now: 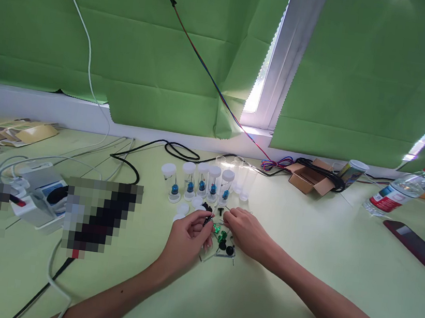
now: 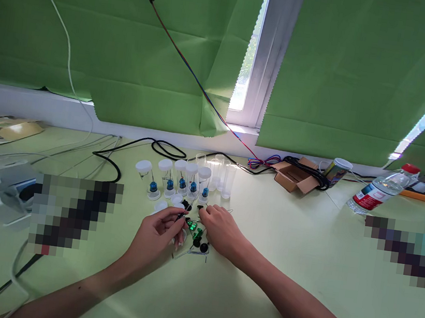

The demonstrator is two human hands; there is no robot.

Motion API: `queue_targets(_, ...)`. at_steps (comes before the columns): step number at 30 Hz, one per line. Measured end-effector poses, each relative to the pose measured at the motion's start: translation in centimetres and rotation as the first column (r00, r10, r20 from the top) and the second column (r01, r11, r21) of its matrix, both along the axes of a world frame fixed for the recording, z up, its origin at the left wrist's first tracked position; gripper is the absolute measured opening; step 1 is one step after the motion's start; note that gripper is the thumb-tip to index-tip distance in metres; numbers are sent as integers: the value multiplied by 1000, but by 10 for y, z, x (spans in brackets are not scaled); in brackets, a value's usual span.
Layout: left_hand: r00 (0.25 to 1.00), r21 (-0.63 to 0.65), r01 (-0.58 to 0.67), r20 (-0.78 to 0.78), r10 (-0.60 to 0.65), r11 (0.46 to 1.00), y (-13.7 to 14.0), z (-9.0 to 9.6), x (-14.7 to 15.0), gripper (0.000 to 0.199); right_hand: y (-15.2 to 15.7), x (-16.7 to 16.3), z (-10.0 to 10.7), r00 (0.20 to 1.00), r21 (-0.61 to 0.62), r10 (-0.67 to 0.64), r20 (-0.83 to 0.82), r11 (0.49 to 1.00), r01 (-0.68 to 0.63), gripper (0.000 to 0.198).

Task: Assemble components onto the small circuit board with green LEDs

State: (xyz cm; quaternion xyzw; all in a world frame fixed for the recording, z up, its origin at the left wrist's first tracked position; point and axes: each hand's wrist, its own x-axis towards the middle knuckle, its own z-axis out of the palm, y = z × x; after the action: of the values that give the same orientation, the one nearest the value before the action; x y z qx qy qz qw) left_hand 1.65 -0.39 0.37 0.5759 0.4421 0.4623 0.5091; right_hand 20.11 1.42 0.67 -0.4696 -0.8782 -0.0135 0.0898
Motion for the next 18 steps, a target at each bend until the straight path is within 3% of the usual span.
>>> queue_targets(11, 1000, -7, 20, 0, -20, 1000, -1, -1, 0, 27, -10, -5, 10, 984, 21, -43, -171, 999, 47, 17)
queue_targets(18, 1000, -12, 13, -5, -13, 1000, -1, -2, 1, 28, -14, -8, 12, 970, -59, -78, -231, 996, 66, 18)
